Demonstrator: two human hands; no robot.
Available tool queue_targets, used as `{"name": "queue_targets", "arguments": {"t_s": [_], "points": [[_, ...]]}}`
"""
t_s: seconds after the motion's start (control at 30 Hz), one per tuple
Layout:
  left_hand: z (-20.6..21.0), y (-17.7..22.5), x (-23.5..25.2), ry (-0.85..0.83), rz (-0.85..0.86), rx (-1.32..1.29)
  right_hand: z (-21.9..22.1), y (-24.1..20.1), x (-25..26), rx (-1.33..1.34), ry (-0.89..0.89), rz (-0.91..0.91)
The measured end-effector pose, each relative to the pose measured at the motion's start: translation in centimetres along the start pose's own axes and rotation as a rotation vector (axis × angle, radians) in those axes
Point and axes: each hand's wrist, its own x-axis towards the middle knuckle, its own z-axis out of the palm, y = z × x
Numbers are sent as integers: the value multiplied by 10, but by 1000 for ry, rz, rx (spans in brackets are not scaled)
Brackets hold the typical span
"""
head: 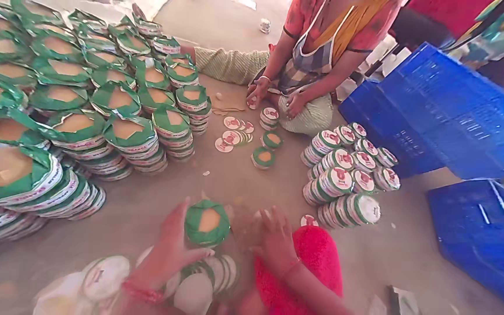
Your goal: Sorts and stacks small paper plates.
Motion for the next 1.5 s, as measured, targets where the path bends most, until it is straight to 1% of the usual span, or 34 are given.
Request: {"name": "queue_targets", "arguments": {"t_s": [0.13,0.2,0.33,0.4,0.43,0.5,0.53,0.6,0.63,0.67,0.7,0.73,0.77,0.83,0.9,0.97,1.03,1.1,1.17,1.23,1.27,1.3,1.4,1.43,1.5], "points": [[6,5,2,30,-11,-22,-2,0,9,-2,-87,57],[5,4,1,30,-45,-46,1,-3,13,-19,-135,64],[11,-1,2,59,-52,-110,2,-7,14,-4,-154,67],[17,-5,1,99,-24,-124,1,-8,10,37,-113,70],[20,-6,0,114,-20,-130,2,-8,8,77,-62,65],[29,-8,-1,172,-3,-167,1,-6,3,214,113,25],[34,-8,-2,205,7,-193,0,-6,1,302,225,-21],[44,-10,-5,262,28,-250,-5,-15,0,555,453,-177],[48,-11,-6,282,34,-290,-10,-23,0,686,505,-263],[52,-13,-7,308,64,-320,-17,-31,2,798,521,-361],[55,-14,-6,327,93,-344,-24,-39,5,867,511,-460],[57,-17,-5,341,116,-360,-31,-45,11,877,491,-556],[59,-19,-5,347,129,-378,-36,-52,19,829,486,-622],[61,-22,-4,335,128,-416,-39,-63,38,683,490,-662],[62,-22,-4,311,108,-462,-34,-70,53,596,446,-632],[63,-22,-4,309,97,-495,-32,-75,55,558,377,-600],[64,-23,-4,306,107,-527,-32,-76,50,582,374,-627],[67,-25,-5,305,110,-545,-32,-76,45,617,383,-713],[68,-23,-7,291,97,-537,-33,-80,38,491,412,-730],[67,-21,-8,286,87,-501,-33,-84,28,252,403,-667],[67,-21,-7,284,84,-496,-32,-85,25,199,415,-664],[66,-22,-7,281,84,-495,-31,-84,23,212,430,-680],[68,-24,-8,293,82,-513,-28,-79,15,383,493,-744],[69,-24,-7,287,72,-534,-27,-76,12,375,517,-750],[71,-24,-7,285,55,-554,-21,-73,2,232,569,-737]]}}
